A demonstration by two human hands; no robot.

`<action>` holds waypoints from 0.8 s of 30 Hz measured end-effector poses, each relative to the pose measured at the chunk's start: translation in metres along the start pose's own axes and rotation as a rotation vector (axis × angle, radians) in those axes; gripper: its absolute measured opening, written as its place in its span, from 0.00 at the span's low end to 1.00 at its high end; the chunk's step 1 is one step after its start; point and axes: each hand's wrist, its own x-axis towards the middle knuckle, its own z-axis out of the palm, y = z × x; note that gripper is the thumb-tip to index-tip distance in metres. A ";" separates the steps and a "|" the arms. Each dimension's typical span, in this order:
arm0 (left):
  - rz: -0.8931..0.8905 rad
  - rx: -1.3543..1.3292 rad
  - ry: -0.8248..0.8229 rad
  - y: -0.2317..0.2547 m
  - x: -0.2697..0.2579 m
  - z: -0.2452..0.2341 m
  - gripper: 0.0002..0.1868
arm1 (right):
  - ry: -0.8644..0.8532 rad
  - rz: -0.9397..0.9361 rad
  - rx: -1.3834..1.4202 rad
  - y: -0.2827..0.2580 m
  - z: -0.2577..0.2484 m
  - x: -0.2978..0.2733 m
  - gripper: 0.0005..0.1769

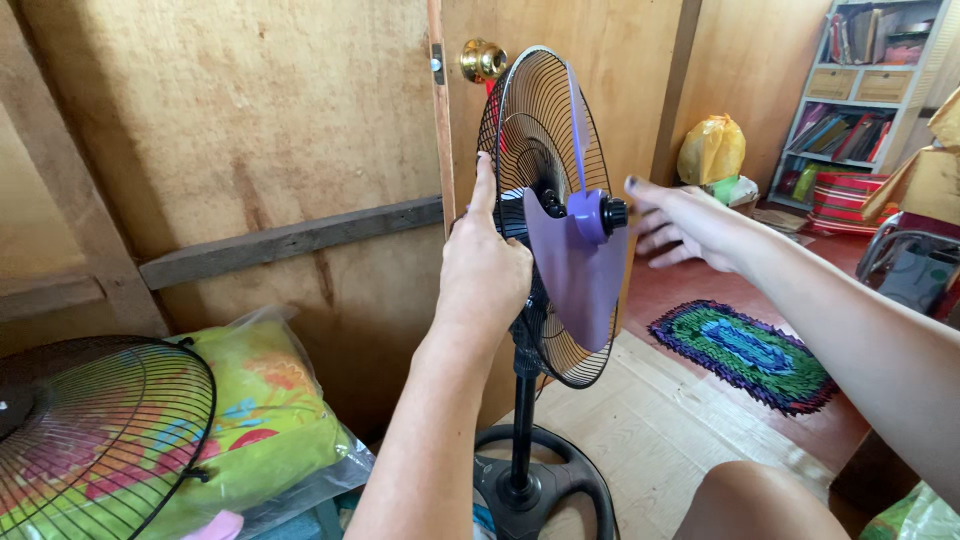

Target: The person assembles a standing fan by attaching the front grill, inserting the fan blade, and securing it with a nut. The person repeatedly removes and reattaches the blade and grill during the process.

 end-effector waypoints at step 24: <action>0.016 -0.033 -0.011 -0.001 -0.002 0.001 0.50 | 0.059 0.035 -0.041 0.000 0.005 0.000 0.37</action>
